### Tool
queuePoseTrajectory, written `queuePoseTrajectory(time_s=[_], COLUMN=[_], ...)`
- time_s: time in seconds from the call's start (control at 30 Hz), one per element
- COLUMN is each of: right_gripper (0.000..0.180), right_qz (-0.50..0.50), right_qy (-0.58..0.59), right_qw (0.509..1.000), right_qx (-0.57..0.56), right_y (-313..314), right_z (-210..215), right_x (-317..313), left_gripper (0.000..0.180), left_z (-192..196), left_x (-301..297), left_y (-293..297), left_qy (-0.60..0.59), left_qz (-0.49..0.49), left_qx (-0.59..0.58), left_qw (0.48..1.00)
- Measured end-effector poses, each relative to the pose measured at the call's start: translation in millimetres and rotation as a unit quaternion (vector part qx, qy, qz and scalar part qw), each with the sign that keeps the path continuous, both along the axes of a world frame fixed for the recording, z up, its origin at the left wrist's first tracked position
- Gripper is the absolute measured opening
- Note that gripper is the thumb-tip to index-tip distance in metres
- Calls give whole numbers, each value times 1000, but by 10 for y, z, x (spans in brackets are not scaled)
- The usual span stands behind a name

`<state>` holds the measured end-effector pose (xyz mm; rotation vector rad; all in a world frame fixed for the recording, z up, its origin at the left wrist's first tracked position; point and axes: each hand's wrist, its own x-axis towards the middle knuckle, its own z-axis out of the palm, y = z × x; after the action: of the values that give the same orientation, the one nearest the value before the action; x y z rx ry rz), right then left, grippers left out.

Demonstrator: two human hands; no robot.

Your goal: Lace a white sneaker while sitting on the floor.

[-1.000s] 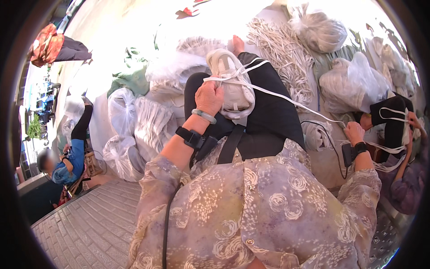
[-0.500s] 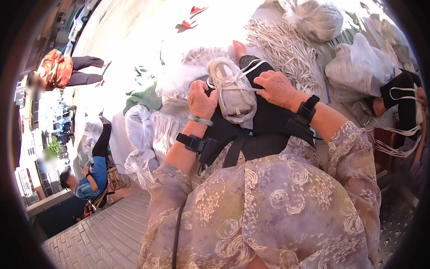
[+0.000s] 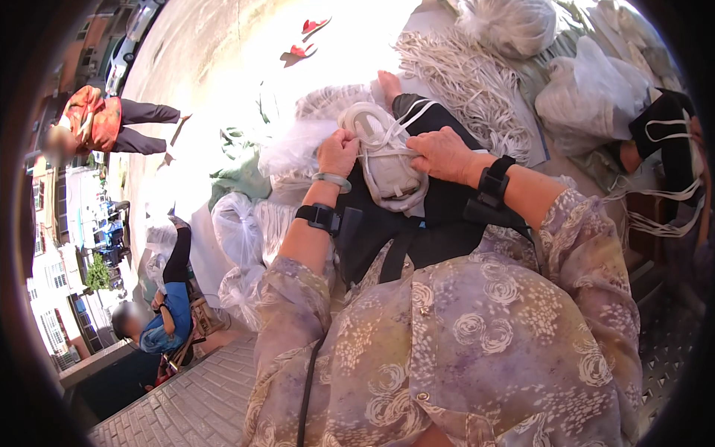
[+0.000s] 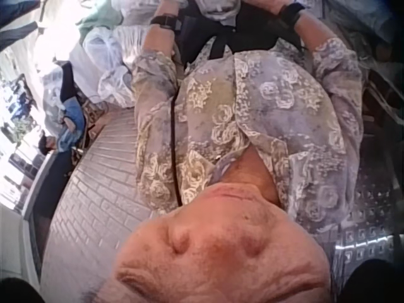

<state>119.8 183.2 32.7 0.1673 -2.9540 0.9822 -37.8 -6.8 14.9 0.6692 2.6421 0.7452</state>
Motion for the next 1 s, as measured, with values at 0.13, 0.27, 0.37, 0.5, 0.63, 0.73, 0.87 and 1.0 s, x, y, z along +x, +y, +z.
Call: queuePoseTrajectory(time_s=[0.13, 0.27, 0.37, 0.5, 0.63, 0.73, 0.87, 1.0], right_gripper=[22, 20, 18, 17, 15, 11, 6, 5], right_qz=[16, -10, -14, -22, -14, -26, -68, -86], right_qy=[-11, -2, 2, -7, 39, 59, 73, 84], right_qw=[1000, 997, 994, 997, 995, 994, 991, 992], right_qx=[-24, -80, -108, -70, -89, -93, -94, -25], right_y=[-58, -49, -104, -91, 31, 217, 662, 782], right_z=[48, 63, 109, 204, 375, 581, 697, 585], right_x=[-69, -66, -136, -106, 139, 435, 904, 1118], left_gripper=[17, 17, 13, 10, 9, 18, 31, 34], left_z=[53, 589, 515, 386, 378, 194, 150, 162], left_x=[-76, 217, 282, 313, 301, 289, 368, 464], left_y=[-274, -238, -357, -368, -268, -255, -113, -69], left_qy=[-240, -444, -443, -404, -389, -360, -193, -89], left_qz=[-70, -18, -3, 9, 20, 54, 47, 9], left_qx=[194, 289, 291, 378, 366, 302, 184, 152], left_qw=[949, 848, 848, 833, 845, 881, 963, 984])
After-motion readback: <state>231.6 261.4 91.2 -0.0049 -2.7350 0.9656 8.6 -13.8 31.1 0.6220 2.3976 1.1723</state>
